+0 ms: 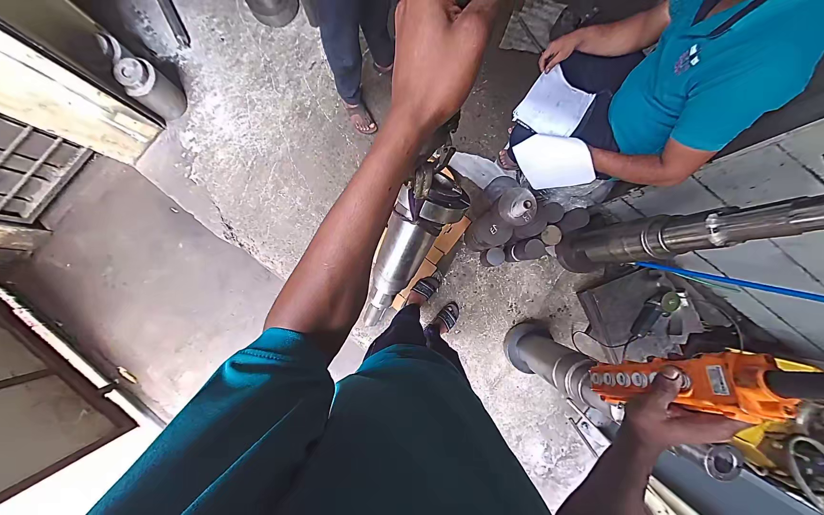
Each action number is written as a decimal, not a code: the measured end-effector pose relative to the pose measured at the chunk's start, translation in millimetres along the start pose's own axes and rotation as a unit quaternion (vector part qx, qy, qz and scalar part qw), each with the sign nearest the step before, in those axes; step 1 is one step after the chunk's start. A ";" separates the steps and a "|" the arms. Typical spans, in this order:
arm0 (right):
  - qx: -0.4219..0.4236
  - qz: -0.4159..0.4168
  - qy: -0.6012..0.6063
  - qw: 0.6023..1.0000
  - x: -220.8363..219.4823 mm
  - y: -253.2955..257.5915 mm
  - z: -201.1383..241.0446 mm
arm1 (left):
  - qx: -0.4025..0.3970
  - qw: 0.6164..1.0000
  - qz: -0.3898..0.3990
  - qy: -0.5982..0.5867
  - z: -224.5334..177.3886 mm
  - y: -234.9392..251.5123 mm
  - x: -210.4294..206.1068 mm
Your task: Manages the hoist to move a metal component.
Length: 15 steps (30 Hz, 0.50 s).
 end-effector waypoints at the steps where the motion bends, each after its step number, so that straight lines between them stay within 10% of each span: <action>1: -0.001 -0.003 -0.003 1.000 1.4 -1.5 -1.0 | 0.001 1.000 -0.001 0.003 1.3 1.8 -1.3; 15: -0.013 -0.002 0.018 1.000 -6.5 0.8 -1.7 | 0.004 1.000 0.025 -0.010 -5.4 15.7 -10.0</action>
Point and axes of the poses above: each hand's wrist, its own y-axis towards the middle knuckle, its own x-axis out of the back of the hand, z = x × y, the point moved 3 cm from there along y, towards the middle knuckle, and after that the axes turned 1 degree about y, right-handed, at the moved point
